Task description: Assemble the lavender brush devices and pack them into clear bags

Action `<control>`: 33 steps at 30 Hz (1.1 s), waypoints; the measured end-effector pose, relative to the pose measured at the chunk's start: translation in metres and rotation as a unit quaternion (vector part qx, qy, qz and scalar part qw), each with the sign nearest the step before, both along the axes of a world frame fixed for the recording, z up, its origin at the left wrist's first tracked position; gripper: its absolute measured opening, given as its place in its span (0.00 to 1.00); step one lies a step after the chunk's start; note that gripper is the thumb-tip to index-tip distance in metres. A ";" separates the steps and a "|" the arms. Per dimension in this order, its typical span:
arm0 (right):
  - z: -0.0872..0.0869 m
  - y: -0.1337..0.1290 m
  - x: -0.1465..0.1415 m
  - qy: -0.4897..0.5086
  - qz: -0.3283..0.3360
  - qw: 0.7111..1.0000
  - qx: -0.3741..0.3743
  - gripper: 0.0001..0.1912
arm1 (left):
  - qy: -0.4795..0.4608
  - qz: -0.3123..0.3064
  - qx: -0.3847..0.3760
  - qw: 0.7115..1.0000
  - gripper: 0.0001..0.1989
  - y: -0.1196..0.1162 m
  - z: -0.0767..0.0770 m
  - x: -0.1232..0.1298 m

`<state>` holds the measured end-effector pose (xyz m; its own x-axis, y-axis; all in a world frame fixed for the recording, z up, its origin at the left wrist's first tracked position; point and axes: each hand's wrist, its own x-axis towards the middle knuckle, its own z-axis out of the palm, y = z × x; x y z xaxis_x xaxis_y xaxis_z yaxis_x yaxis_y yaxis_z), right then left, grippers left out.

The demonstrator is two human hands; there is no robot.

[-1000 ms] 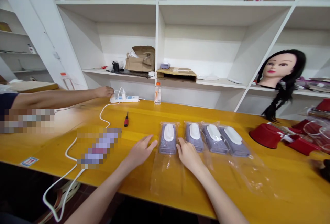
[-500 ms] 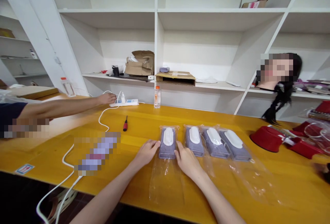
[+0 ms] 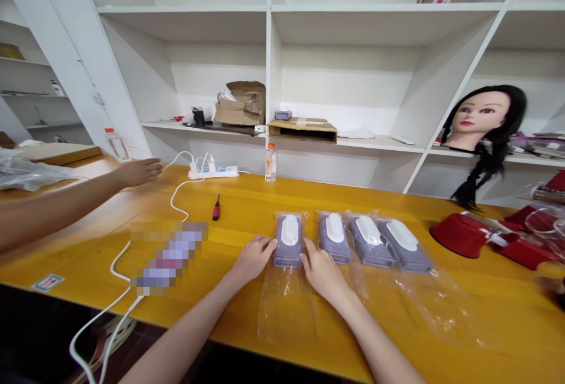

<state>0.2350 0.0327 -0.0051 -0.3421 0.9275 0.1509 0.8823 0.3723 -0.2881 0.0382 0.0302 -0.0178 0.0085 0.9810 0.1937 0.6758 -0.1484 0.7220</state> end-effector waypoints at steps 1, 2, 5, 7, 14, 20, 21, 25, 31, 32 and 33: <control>0.000 0.000 0.000 0.000 0.000 1.000 -0.001 0.22 | 0.001 0.000 0.000 1.000 0.24 0.000 0.000 0.000; 0.000 0.000 0.000 -0.001 0.000 1.000 0.000 0.22 | 0.002 0.001 0.000 1.000 0.24 -0.001 0.001 0.000; 0.001 0.000 0.000 -0.005 -0.001 1.000 0.002 0.23 | 0.008 0.004 0.000 1.000 0.23 -0.002 0.002 0.001; 0.002 0.000 -0.001 -0.006 0.001 1.000 0.002 0.23 | 0.013 0.011 -0.001 1.000 0.23 -0.003 0.002 0.001; 0.007 -0.003 -0.003 0.006 -0.010 1.000 -0.007 0.21 | 0.037 0.026 -0.021 0.999 0.22 -0.006 -0.001 0.002; 0.010 -0.006 -0.003 0.029 0.010 0.999 -0.029 0.22 | 0.042 0.019 -0.032 0.998 0.20 -0.006 0.000 0.003; 0.009 -0.006 -0.003 0.024 0.007 0.999 -0.032 0.22 | 0.041 0.018 -0.034 0.998 0.19 -0.006 0.000 0.003; 0.011 -0.007 -0.003 0.013 0.001 0.999 -0.041 0.22 | 0.036 0.019 -0.046 0.998 0.18 -0.005 -0.001 0.001; 0.015 -0.011 0.002 0.042 0.005 0.998 -0.039 0.25 | 0.000 0.024 -0.055 0.998 0.23 -0.004 -0.002 -0.003; 0.015 -0.011 0.002 0.046 0.004 0.998 -0.037 0.27 | -0.014 0.024 -0.057 0.998 0.23 -0.004 -0.002 -0.003; 0.015 -0.011 0.002 0.049 0.004 0.998 -0.039 0.30 | -0.030 0.022 -0.058 0.998 0.23 -0.004 -0.002 -0.002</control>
